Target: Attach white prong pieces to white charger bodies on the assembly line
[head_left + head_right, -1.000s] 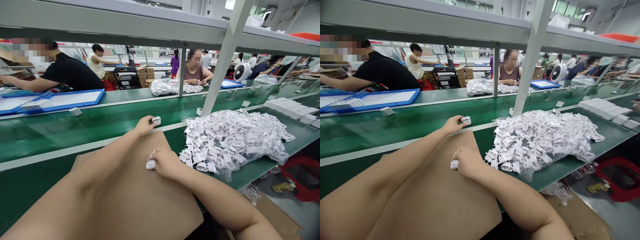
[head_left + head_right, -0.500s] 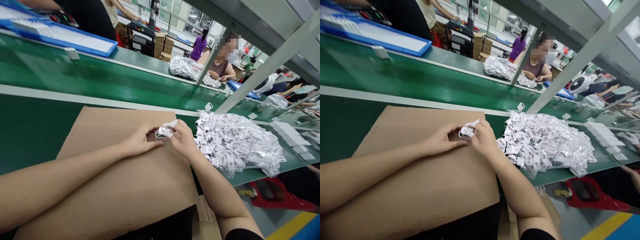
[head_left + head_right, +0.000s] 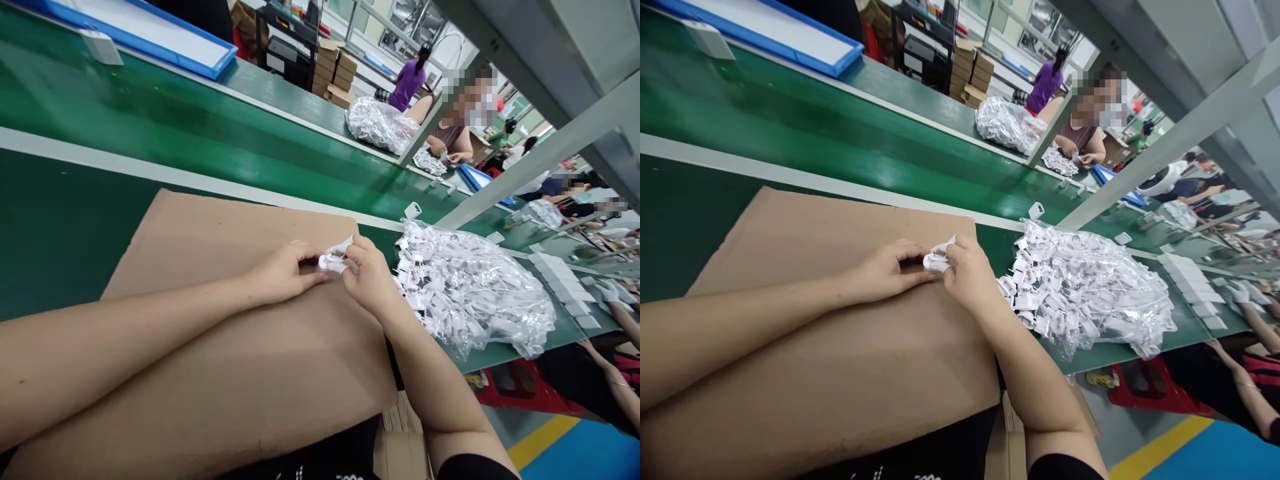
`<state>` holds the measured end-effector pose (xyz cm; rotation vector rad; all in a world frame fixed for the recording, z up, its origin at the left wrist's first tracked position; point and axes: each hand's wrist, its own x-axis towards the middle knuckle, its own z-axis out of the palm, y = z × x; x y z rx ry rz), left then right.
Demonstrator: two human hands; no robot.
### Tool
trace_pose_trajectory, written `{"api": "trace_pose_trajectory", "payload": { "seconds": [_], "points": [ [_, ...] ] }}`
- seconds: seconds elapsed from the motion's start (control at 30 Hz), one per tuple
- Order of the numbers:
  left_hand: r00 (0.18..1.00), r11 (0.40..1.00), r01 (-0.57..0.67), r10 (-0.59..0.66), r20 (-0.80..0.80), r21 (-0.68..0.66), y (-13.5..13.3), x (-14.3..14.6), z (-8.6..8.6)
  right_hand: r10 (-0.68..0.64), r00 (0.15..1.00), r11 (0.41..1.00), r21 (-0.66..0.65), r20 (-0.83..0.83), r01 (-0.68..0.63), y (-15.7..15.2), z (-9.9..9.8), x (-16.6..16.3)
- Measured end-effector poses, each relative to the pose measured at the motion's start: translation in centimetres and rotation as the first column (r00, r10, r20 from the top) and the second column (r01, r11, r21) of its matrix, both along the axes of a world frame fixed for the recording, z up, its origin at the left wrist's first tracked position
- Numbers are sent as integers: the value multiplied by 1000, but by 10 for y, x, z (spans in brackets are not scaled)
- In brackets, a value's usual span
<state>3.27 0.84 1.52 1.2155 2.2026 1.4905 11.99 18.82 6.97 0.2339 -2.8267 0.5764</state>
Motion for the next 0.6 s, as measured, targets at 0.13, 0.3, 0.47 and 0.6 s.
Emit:
{"api": "trace_pose_trajectory", "payload": {
  "seconds": [0.13,0.3,0.47,0.6],
  "points": [
    [1000,1000,-13,13,11,-13,0,0,1,-3,1000,1000,24,-27,4,0,1,-1],
    [999,999,-24,24,28,-24,0,1,4,11,999,997,-70,-47,-15,0,-1,2],
    [999,1000,-25,26,35,-16,-1,1,4,-2,995,999,-50,-102,-3,0,-3,5],
    [999,1000,-29,29,29,-9,-1,1,2,1,997,999,45,-76,2,0,-3,2]
  ]
}}
